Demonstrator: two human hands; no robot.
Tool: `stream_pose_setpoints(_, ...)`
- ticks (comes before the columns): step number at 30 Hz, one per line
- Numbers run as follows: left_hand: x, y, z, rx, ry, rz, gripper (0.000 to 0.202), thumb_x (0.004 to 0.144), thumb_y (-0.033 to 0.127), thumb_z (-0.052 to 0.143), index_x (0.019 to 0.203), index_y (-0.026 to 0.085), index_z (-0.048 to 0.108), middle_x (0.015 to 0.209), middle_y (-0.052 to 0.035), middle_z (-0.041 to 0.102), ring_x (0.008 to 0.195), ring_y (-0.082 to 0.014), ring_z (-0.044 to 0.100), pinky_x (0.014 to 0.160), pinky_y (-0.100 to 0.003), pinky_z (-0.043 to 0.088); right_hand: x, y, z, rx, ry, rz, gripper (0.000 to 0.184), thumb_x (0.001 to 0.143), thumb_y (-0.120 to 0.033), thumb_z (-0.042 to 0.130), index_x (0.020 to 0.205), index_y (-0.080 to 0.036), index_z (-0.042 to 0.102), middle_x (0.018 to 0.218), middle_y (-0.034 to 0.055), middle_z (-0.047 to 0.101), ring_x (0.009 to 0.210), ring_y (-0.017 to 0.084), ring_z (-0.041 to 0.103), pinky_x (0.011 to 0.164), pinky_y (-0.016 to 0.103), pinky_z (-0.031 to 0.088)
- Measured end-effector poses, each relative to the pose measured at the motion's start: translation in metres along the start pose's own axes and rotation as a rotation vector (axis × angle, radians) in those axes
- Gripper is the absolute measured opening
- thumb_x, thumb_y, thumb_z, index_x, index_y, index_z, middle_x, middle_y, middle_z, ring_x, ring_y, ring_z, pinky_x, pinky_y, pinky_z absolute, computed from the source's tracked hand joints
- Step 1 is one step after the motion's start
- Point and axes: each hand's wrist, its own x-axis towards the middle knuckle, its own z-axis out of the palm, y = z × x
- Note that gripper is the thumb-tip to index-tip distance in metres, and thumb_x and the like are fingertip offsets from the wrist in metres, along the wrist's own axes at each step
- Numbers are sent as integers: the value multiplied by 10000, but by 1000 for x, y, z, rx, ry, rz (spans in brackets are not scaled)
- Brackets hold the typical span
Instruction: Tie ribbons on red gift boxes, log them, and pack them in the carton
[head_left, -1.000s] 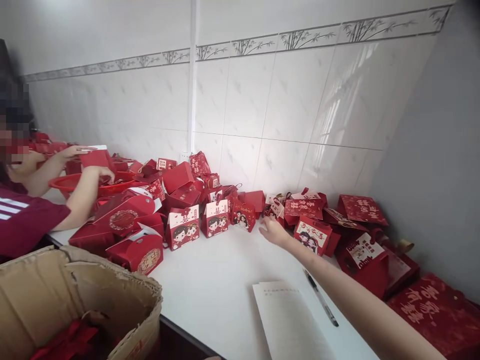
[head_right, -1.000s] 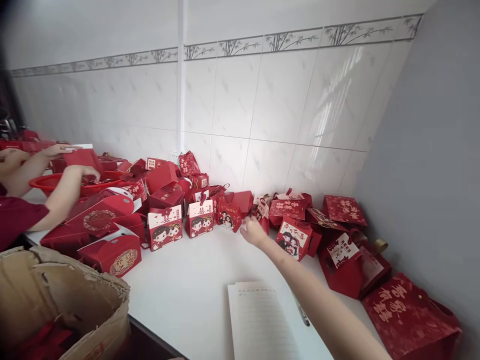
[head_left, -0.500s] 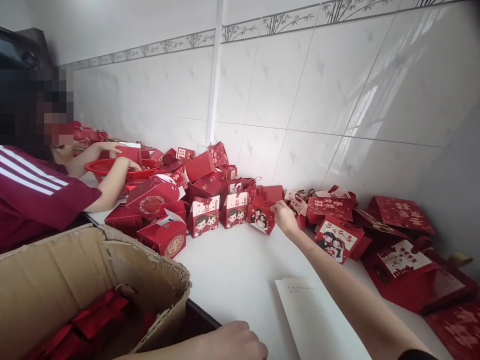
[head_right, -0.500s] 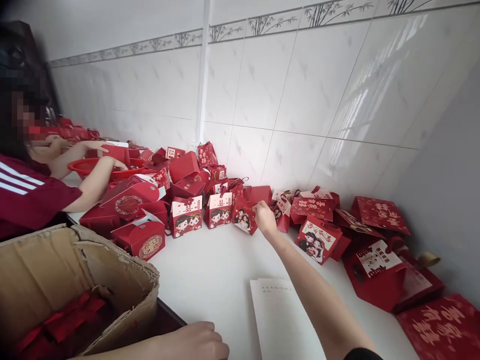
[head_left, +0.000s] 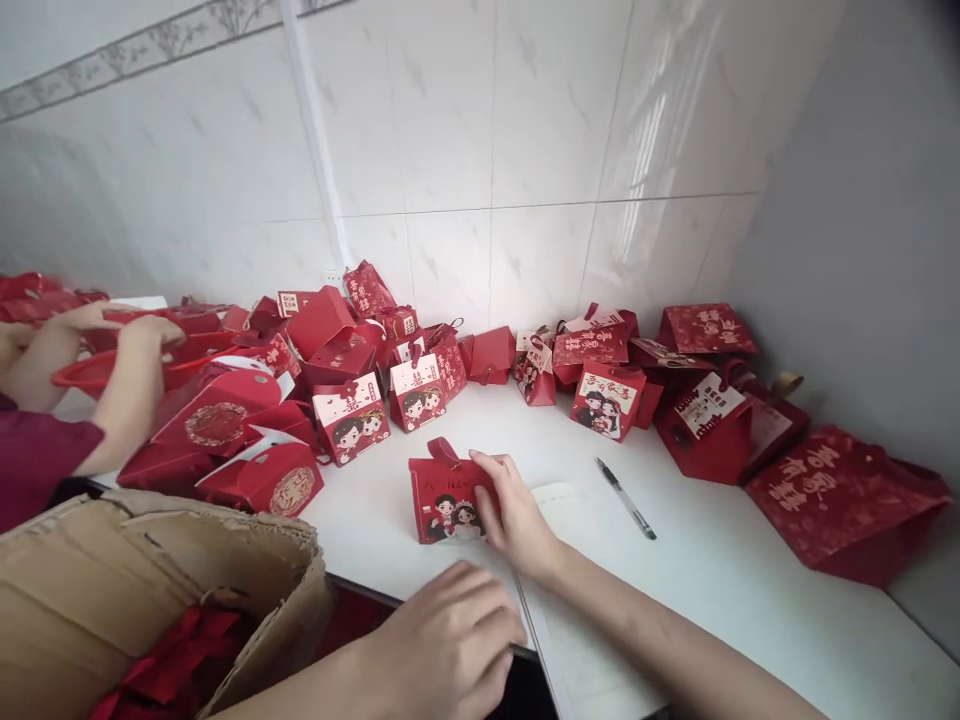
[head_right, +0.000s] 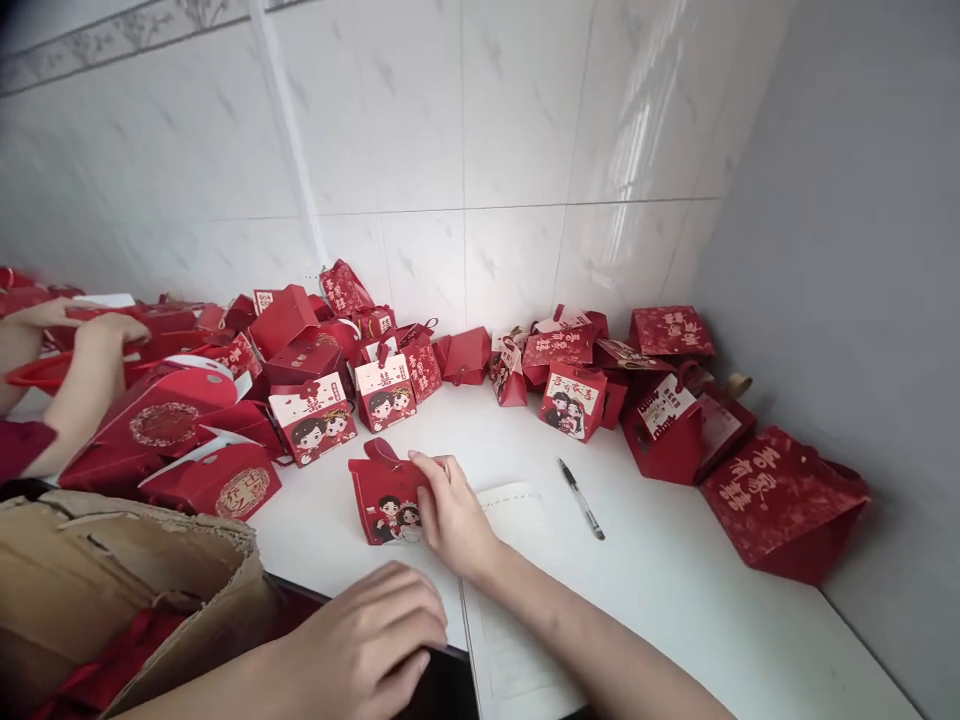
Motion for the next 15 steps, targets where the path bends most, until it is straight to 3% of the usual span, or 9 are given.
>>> stream_pose_setpoints(4, 26, -6, -29, -90, 403, -354, 89, 812, 121, 439, 796, 206, 457, 940, -50, 534, 987, -172, 523, 794, -280, 446, -6, 12, -1, 46, -20, -45, 563, 891, -121, 374, 1394, -263, 167, 989, 90, 433, 915, 230, 477, 759, 409, 505)
stream_pose_setpoints(7, 34, -29, -35, 55, 624, -479, 63, 802, 162, 488, 768, 206, 458, 1045, -63, 473, 1104, -206, 460, 917, -359, 399, -8, 21, -3, 130, -39, -77, 549, 898, -117, 375, 1385, -274, 178, 1089, 108, 423, 1014, 240, 443, 846, 444, 468)
stream_pose_setpoints(11, 27, -62, -26, 81, 623, -516, 26, 821, 215, 503, 838, 203, 489, 1130, -74, 478, 1176, -226, 429, 967, -404, 372, -11, 24, -1, 224, -72, -47, 531, 898, -100, 369, 1372, -278, 210, 1093, 99, 433, 1009, 225, 446, 869, 429, 456)
stream_pose_setpoints(15, 21, -77, -23, -24, 528, -496, 72, 842, 211, 477, 908, 205, 507, 943, -32, 572, 974, -161, 560, 865, -310, 459, -11, 21, 0, 229, -67, -27, 532, 895, -99, 372, 1369, -287, 221, 1074, 93, 433, 995, 227, 455, 862, 431, 462)
